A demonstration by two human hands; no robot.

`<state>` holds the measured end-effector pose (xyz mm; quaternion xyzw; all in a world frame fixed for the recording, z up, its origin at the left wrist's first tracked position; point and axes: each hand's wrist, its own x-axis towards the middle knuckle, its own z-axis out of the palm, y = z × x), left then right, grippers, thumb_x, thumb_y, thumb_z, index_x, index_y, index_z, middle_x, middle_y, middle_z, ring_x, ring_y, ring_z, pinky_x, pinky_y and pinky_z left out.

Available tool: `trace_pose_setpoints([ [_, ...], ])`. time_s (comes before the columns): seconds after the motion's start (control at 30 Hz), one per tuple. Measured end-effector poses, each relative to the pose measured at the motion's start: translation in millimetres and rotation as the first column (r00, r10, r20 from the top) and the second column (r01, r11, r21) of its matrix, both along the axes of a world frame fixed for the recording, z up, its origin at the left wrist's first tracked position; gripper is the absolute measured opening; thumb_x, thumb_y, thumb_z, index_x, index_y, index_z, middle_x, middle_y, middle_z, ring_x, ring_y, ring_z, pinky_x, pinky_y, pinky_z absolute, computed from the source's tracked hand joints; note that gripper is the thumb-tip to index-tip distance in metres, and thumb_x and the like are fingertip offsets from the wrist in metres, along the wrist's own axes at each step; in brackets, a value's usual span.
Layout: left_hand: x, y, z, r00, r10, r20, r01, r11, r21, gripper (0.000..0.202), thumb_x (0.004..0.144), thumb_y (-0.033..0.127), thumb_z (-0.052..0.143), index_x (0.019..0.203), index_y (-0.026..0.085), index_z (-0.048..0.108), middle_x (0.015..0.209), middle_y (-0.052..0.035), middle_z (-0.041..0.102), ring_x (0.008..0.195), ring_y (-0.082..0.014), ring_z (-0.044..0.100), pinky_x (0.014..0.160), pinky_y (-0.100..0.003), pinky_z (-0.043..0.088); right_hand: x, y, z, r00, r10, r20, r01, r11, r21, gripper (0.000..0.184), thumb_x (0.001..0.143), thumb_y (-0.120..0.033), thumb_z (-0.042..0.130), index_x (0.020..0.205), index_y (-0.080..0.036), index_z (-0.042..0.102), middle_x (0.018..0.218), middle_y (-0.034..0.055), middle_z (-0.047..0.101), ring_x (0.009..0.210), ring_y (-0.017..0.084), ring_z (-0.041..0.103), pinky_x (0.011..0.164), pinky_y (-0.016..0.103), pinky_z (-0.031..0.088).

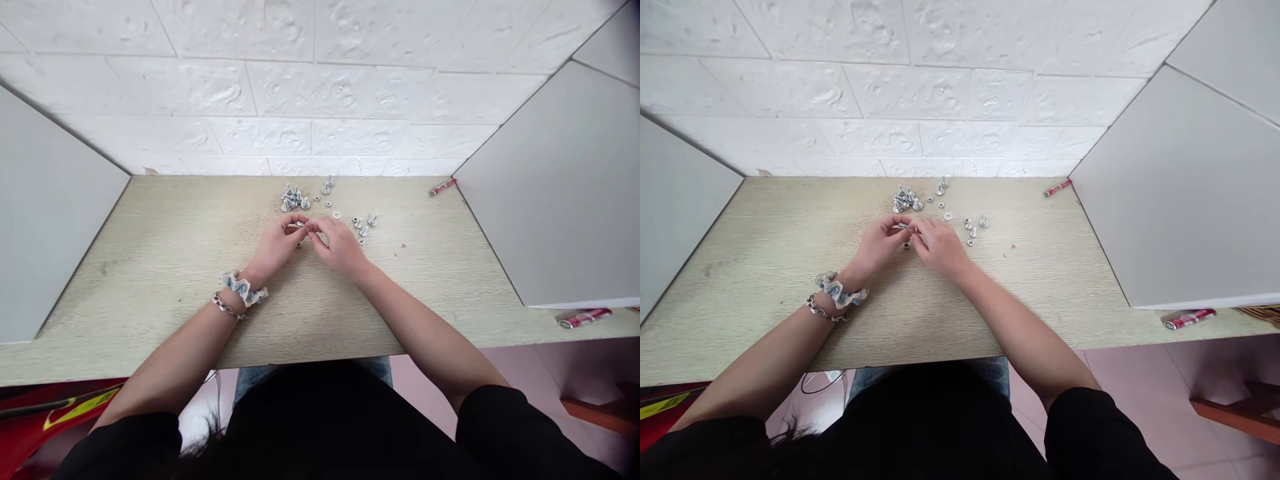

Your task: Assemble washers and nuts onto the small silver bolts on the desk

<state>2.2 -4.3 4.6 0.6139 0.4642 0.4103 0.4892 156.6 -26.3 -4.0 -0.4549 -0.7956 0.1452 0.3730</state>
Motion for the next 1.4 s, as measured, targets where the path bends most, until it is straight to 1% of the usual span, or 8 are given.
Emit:
trace_pose_setpoints([
  [0.23,1,-2,4.6,0.973,0.001,0.229,0.045,0.98,-0.192,0.04,0.068,0.049,0.077,0.081,0.017,0.059,0.07,0.0005,0.065,0.061,-0.0086,0.059,0.057,-0.021,0.049,0,0,1.4,0.997,0.006,-0.074,-0.006,1.0,-0.003,0.022,0.092,-0.023,0.047,0.11,-0.019,0.057,0.102,0.0076,0.065,0.092,0.019,0.06,0.084,0.035,0.047],
  [0.5,2,-5,8.2,0.969,-0.007,0.246,0.064,0.972,-0.224,0.034,0.074,0.039,0.075,0.1,0.017,0.068,0.082,-0.0019,0.07,0.067,-0.008,0.062,0.065,-0.022,0.053,0,-4,5.1,0.987,-0.096,-0.127,0.081,0.99,-0.113,0.017,0.093,-0.032,0.045,0.093,-0.018,0.055,0.089,0.0051,0.064,0.082,0.017,0.058,0.073,0.03,0.044],
  [0.6,3,-4,6.5,0.977,-0.005,0.214,0.049,0.979,-0.2,0.034,0.075,0.033,0.074,0.105,0.017,0.068,0.083,-0.0018,0.071,0.068,-0.0088,0.063,0.068,-0.024,0.054,-1,-6,9.7,0.989,-0.135,-0.063,0.119,0.97,-0.21,0.022,0.095,-0.034,0.04,0.086,-0.019,0.054,0.082,0.0042,0.063,0.075,0.017,0.057,0.068,0.03,0.041],
  [0.73,4,-5,2.9,0.986,-0.014,0.163,0.027,0.997,-0.078,0.035,0.077,0.031,0.071,0.109,0.018,0.068,0.095,-0.0041,0.072,0.075,-0.0111,0.065,0.071,-0.026,0.054,-1,-8,16.1,0.991,-0.127,-0.04,0.112,0.955,-0.274,0.028,0.097,-0.036,0.035,0.099,-0.019,0.058,0.091,0.0054,0.068,0.083,0.019,0.061,0.071,0.031,0.041],
  [0.9,3,-7,0.2,0.993,0.02,0.116,-0.031,0.995,0.095,0.03,0.078,0.029,0.068,0.107,0.02,0.07,0.106,-0.0055,0.072,0.086,-0.0143,0.065,0.078,-0.029,0.054,-2,-9,17.5,0.994,-0.106,-0.041,0.09,0.954,-0.287,0.034,0.097,-0.035,0.034,0.114,-0.018,0.058,0.103,0.0075,0.069,0.091,0.021,0.062,0.074,0.032,0.043],
  [1.1,0,-5,5.6,0.999,0.043,0.0,-0.043,0.992,0.119,0.021,0.08,0.03,0.067,0.095,0.018,0.071,0.103,-0.0061,0.072,0.093,-0.0171,0.066,0.087,-0.031,0.052,-3,-5,7.3,0.994,-0.083,-0.076,0.062,0.969,-0.24,0.032,0.096,-0.032,0.037,0.114,-0.017,0.058,0.104,0.0089,0.069,0.092,0.021,0.061,0.076,0.033,0.044],
  [1.27,0,-5,8.3,0.995,0.066,-0.07,-0.054,0.986,0.158,0.013,0.079,0.028,0.066,0.085,0.018,0.07,0.101,-0.0053,0.071,0.097,-0.018,0.063,0.082,-0.029,0.052,-3,-4,3.2,0.989,-0.051,-0.136,0.023,0.979,-0.202,0.028,0.094,-0.028,0.038,0.108,-0.017,0.059,0.101,0.0079,0.068,0.089,0.019,0.06,0.076,0.032,0.045],
  [1.4,-1,-6,8.4,0.996,0.079,-0.049,-0.074,0.992,0.101,0.017,0.08,0.032,0.065,0.086,0.017,0.07,0.086,-0.0039,0.07,0.075,-0.014,0.061,0.068,-0.027,0.051,-7,-6,2.2,0.985,-0.013,-0.171,-0.021,0.981,-0.194,0.025,0.092,-0.023,0.038,0.106,-0.018,0.057,0.09,0.0048,0.065,0.08,0.016,0.058,0.073,0.03,0.043],
])
